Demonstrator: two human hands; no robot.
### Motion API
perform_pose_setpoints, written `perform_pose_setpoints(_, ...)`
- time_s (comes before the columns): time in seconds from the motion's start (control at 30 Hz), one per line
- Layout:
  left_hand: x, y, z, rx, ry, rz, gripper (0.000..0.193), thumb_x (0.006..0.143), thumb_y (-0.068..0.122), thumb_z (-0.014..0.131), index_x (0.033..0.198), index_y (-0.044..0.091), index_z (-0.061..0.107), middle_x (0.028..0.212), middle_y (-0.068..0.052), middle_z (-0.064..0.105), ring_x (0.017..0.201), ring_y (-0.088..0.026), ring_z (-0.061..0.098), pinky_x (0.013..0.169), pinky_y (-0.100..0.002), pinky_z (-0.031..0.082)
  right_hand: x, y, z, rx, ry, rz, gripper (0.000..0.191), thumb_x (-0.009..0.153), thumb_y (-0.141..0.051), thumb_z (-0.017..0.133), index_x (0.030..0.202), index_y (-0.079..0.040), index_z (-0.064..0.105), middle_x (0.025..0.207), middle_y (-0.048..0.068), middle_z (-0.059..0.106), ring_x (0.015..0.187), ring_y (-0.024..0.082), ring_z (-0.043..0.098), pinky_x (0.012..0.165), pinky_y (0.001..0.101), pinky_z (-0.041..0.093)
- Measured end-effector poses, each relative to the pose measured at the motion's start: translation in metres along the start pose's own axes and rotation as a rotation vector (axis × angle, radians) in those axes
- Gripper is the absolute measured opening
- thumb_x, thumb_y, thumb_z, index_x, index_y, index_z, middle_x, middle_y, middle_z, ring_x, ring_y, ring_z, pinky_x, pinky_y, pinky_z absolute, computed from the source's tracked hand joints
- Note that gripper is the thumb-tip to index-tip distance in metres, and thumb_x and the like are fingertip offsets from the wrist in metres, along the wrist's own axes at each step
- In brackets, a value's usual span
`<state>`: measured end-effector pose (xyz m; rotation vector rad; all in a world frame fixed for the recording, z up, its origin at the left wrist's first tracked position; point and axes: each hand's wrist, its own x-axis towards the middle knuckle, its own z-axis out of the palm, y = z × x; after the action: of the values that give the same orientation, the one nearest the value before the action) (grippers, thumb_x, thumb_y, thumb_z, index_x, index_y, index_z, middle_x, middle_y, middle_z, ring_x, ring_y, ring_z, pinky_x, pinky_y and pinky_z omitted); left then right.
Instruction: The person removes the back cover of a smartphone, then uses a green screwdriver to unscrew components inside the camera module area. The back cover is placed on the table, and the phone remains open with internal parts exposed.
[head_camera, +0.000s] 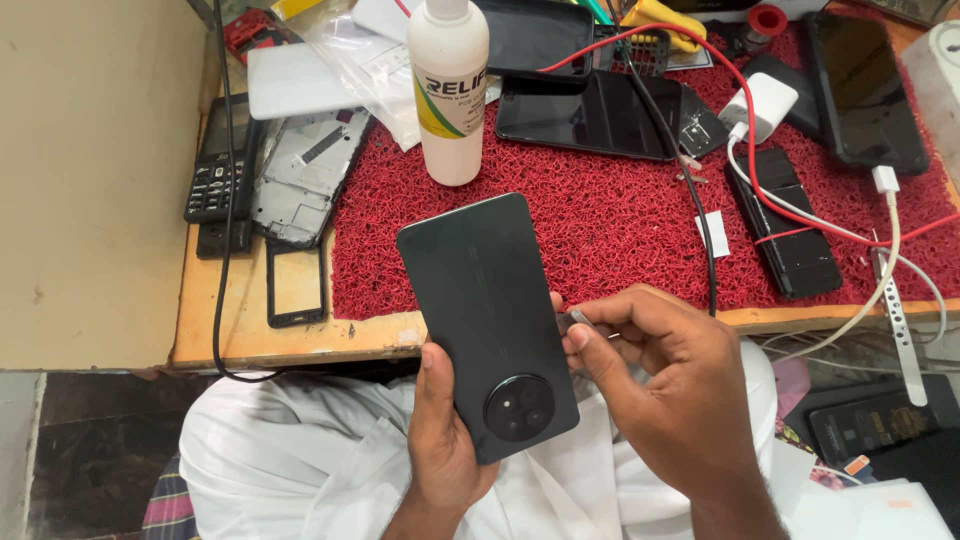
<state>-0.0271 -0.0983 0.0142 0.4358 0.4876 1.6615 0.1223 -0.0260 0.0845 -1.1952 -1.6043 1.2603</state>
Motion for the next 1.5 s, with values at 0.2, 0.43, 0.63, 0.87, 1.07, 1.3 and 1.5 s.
perform_pose_setpoints(0.2, -0.001, -0.004, -0.005, 0.045, 0.003, 0.007, 0.064, 0.112, 0.047, 0.032, 0.149, -0.004, 0.039, 0.145, -0.025, 0.056, 0.126, -0.026, 0.063, 0.107, -0.039, 0.052, 0.002, -0.002, 0.001, -0.020, 0.016, -0.003, 0.011, 0.089, 0.005, 0.070, 0.099, 0.006, 0.075, 0.093, 0.008, 0.073, 0.084, 0.010, 0.075, 0.075, 0.0234, 0.065)
perform_pose_setpoints(0.43, -0.011, -0.007, -0.010, 0.383, 0.048, 0.018, 0.076, 0.108, 0.053, 0.041, 0.154, -0.006, 0.036, 0.141, -0.023, 0.057, 0.128, -0.023, 0.059, 0.110, -0.036, 0.047, -0.008, 0.010, 0.001, -0.274, 0.048, -0.110, 0.010, 0.086, 0.001, 0.074, 0.096, 0.004, 0.075, 0.085, 0.005, 0.074, 0.078, 0.009, 0.075, 0.070, 0.0232, 0.061)
perform_pose_setpoints(0.63, -0.001, 0.006, -0.007, 0.146, -0.129, -0.056, 0.079, 0.111, 0.056, 0.041, 0.150, -0.013, 0.039, 0.137, -0.026, 0.061, 0.121, -0.029, 0.066, 0.106, -0.043, 0.054, 0.013, 0.035, -0.025, 0.363, -0.198, 0.236, 0.012, 0.088, 0.005, 0.070, 0.098, 0.009, 0.075, 0.086, 0.013, 0.077, 0.079, 0.016, 0.073, 0.072, 0.0287, 0.060)
perform_pose_setpoints(0.87, 0.001, 0.005, 0.006, 0.308, -0.060, -0.106, 0.082, 0.103, 0.058, 0.040, 0.152, -0.007, 0.034, 0.141, -0.024, 0.057, 0.122, -0.028, 0.063, 0.106, -0.043, 0.052, -0.002, 0.009, -0.007, -0.269, -0.014, -0.178, 0.012, 0.087, 0.000, 0.072, 0.098, 0.005, 0.075, 0.089, 0.009, 0.077, 0.078, 0.012, 0.075, 0.070, 0.0257, 0.059)
perform_pose_setpoints(1.07, 0.004, 0.004, -0.006, -0.074, -0.254, -0.188, 0.086, 0.114, 0.062, 0.034, 0.159, -0.012, 0.034, 0.145, -0.028, 0.054, 0.130, -0.032, 0.063, 0.112, -0.045, 0.051, 0.014, 0.022, -0.016, 0.412, -0.126, 0.280, 0.016, 0.086, 0.000, 0.074, 0.100, 0.006, 0.077, 0.086, 0.013, 0.080, 0.073, 0.013, 0.073, 0.063, 0.0254, 0.057)
perform_pose_setpoints(1.3, -0.002, -0.006, -0.008, 0.128, -0.129, -0.142, 0.084, 0.106, 0.059, 0.033, 0.160, -0.006, 0.028, 0.156, -0.026, 0.043, 0.132, -0.028, 0.058, 0.114, -0.045, 0.048, -0.020, 0.032, 0.000, -0.347, 0.163, -0.126, 0.012, 0.085, -0.003, 0.077, 0.095, 0.004, 0.076, 0.083, 0.006, 0.077, 0.057, 0.010, 0.058, 0.052, 0.0216, 0.044)
perform_pose_setpoints(1.5, 0.002, -0.004, -0.012, -0.114, -0.212, -0.209, 0.085, 0.108, 0.061, 0.026, 0.160, -0.006, 0.028, 0.157, -0.027, 0.044, 0.130, -0.031, 0.061, 0.109, -0.048, 0.051, 0.003, 0.064, -0.026, 0.620, -0.260, 0.134, 0.011, 0.089, 0.002, 0.075, 0.096, 0.010, 0.075, 0.094, 0.010, 0.074, 0.081, 0.015, 0.072, 0.071, 0.0302, 0.061)
